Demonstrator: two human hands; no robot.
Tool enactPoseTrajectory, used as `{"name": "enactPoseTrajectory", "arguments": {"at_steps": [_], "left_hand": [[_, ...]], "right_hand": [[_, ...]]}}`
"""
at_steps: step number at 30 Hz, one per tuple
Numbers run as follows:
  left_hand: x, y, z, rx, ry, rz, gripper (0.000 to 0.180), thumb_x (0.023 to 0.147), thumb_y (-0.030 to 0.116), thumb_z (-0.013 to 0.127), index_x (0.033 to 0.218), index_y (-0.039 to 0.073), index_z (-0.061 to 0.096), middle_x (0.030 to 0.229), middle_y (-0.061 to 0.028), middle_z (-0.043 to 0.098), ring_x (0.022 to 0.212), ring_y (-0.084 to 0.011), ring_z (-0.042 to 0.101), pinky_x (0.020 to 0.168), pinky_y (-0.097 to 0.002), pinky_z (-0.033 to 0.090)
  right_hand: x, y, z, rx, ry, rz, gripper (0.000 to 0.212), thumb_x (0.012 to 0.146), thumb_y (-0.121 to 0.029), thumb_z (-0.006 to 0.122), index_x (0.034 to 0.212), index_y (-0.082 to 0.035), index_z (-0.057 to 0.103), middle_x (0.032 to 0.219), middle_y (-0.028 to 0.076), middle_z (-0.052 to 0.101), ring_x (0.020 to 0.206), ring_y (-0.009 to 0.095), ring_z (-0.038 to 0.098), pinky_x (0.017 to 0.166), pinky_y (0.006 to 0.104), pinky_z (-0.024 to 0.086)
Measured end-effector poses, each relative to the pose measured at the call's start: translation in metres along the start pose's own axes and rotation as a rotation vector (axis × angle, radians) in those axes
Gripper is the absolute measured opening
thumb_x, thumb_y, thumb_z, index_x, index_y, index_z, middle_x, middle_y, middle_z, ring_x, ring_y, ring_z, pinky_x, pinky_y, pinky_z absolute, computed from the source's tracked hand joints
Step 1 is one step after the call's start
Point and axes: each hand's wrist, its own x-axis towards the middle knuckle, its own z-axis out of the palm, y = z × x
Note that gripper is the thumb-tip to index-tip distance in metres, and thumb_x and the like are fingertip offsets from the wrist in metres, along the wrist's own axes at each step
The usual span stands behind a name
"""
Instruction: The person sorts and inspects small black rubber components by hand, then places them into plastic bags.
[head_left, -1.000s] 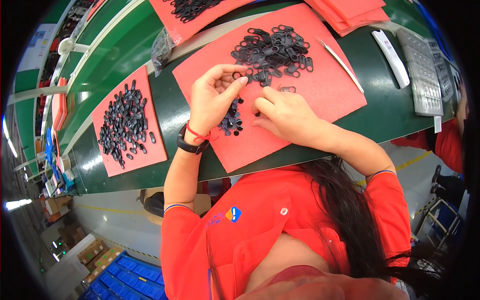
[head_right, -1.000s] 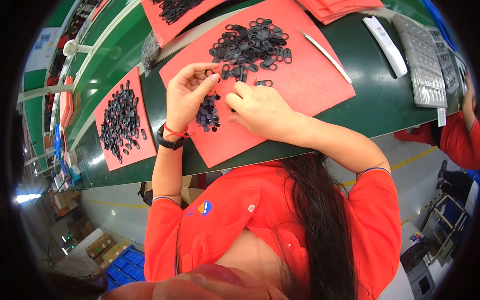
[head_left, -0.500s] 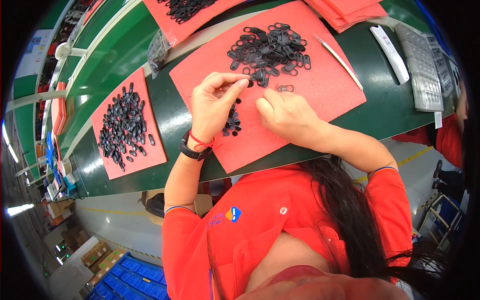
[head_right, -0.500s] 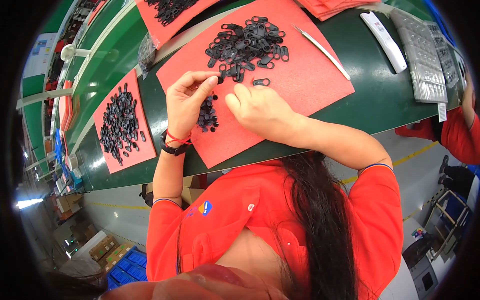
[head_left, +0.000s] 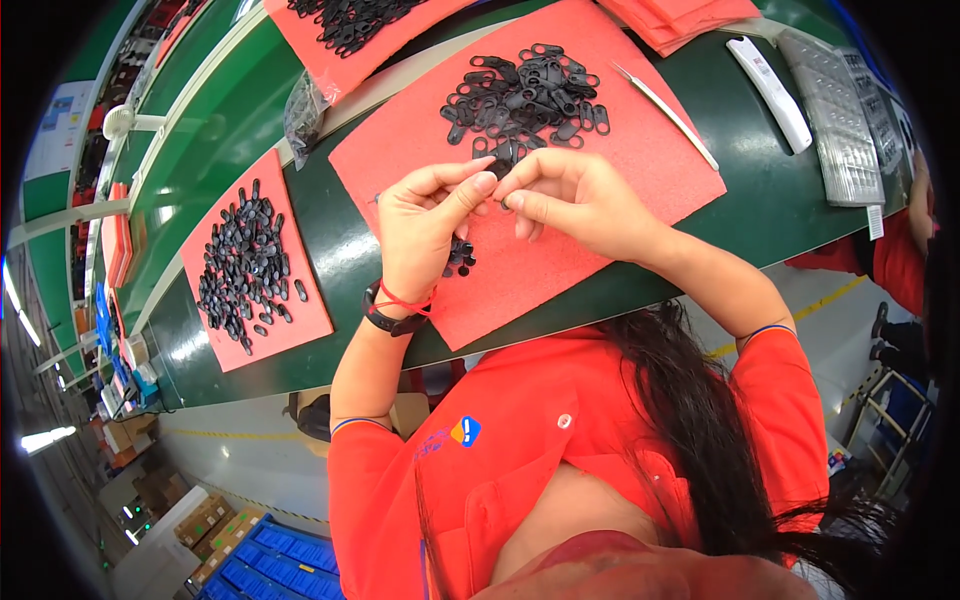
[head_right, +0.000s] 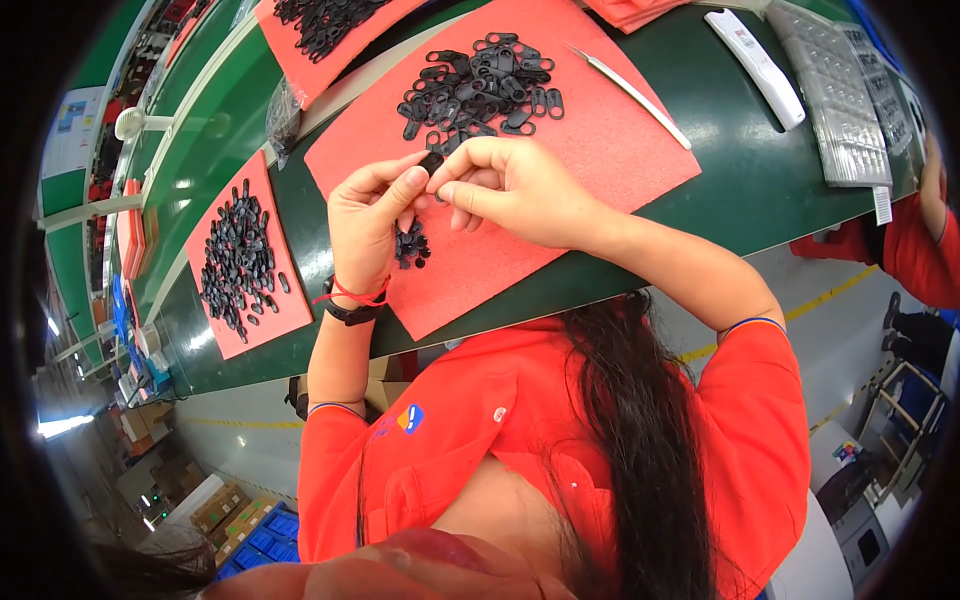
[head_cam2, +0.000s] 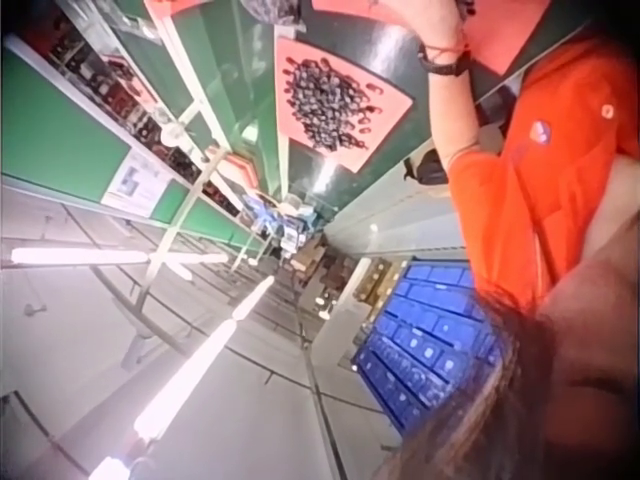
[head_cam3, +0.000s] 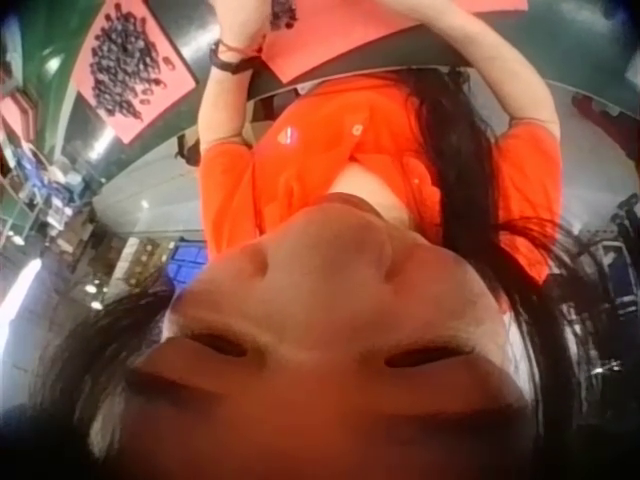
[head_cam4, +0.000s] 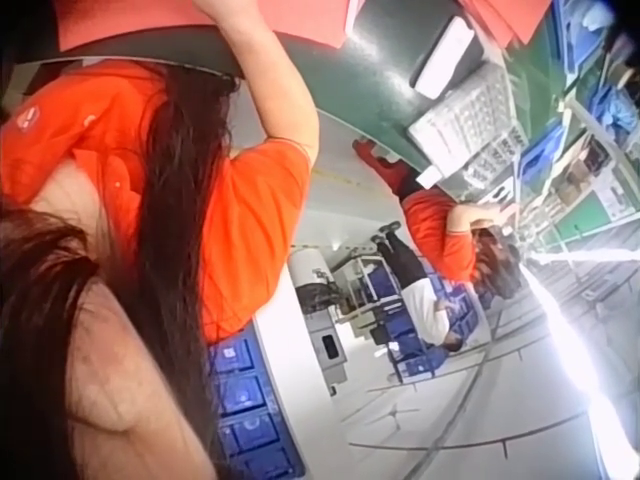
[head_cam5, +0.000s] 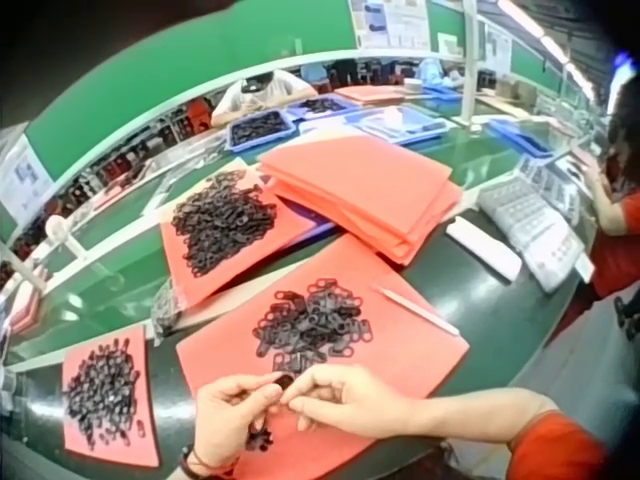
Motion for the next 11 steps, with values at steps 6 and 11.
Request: {"name": "enactPoseTrajectory", "arguments": {"at_steps": [6,11], "left_hand": [[-0.003,0.003,0.0,-0.081,-0.069,-0.05,0.014,0.079,0.001,0.062,0.092,-0.004,0.059,0.082,-0.0067,0.062,0.075,-0.0084,0.059,0.058,-0.0171,0.044],[-0.001,-0.004,-0.007,0.031,-0.113,0.066,0.018,0.078,-0.002,0.062,0.095,-0.003,0.056,0.088,-0.0063,0.061,0.084,-0.0103,0.058,0.071,-0.02,0.047]], "right_hand": [[0.0,0.002,0.0,0.049,-0.002,-0.008,0.012,0.087,-0.009,0.054,0.094,0.0,0.056,0.085,0.004,0.059,0.071,0.01,0.057,0.064,0.023,0.047],[0.002,0.001,-0.001,0.004,0.0,-0.015,0.014,0.086,-0.011,0.055,0.096,0.0,0.057,0.092,0.005,0.061,0.071,0.01,0.057,0.065,0.023,0.048]]}}
